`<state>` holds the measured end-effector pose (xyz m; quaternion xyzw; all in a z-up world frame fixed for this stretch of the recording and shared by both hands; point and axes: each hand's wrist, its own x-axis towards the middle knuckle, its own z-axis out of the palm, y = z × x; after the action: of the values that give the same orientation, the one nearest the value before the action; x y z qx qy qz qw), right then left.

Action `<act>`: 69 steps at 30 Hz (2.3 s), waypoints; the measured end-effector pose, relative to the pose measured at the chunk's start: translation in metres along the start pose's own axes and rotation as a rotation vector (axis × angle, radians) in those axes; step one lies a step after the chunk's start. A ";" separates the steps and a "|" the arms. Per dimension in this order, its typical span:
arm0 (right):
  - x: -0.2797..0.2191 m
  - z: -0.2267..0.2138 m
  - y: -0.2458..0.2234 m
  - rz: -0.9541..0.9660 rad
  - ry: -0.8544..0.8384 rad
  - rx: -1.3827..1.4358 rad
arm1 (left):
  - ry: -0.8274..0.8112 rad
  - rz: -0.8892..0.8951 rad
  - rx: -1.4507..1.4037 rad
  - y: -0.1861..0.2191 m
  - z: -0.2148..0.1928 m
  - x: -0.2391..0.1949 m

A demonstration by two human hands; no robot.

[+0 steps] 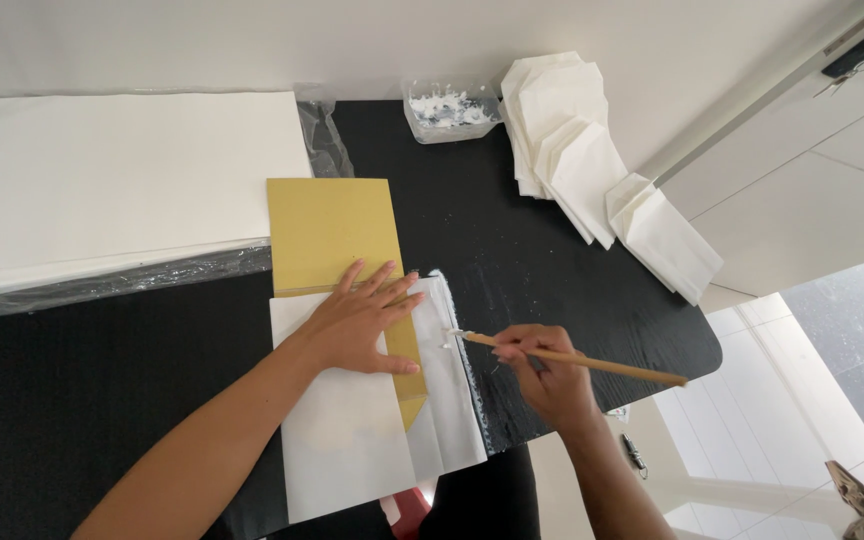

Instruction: Applying glue to paper edges and folding them over a template to assemble paper bags.

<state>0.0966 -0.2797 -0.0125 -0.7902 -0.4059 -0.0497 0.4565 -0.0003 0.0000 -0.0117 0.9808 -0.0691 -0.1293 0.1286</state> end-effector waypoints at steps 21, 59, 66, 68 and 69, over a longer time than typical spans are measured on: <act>-0.017 -0.027 -0.030 -0.188 -0.059 0.178 | 0.081 0.069 -0.003 -0.014 0.027 0.012; 0.291 0.086 0.118 0.180 0.328 0.262 | 0.132 0.047 -0.181 -0.012 0.001 -0.001; 0.290 0.117 0.160 0.277 0.321 0.391 | 0.166 -0.279 -0.088 -0.028 -0.009 -0.057; 0.278 0.109 0.149 0.369 0.253 0.388 | 0.126 -0.355 -0.121 -0.029 0.003 -0.078; 0.270 0.103 0.143 0.458 0.190 0.373 | 0.090 -0.419 -0.157 -0.028 0.009 -0.089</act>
<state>0.3446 -0.0766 -0.0477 -0.7556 -0.1749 0.0561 0.6288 -0.0850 0.0394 -0.0068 0.9654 0.1524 -0.1142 0.1781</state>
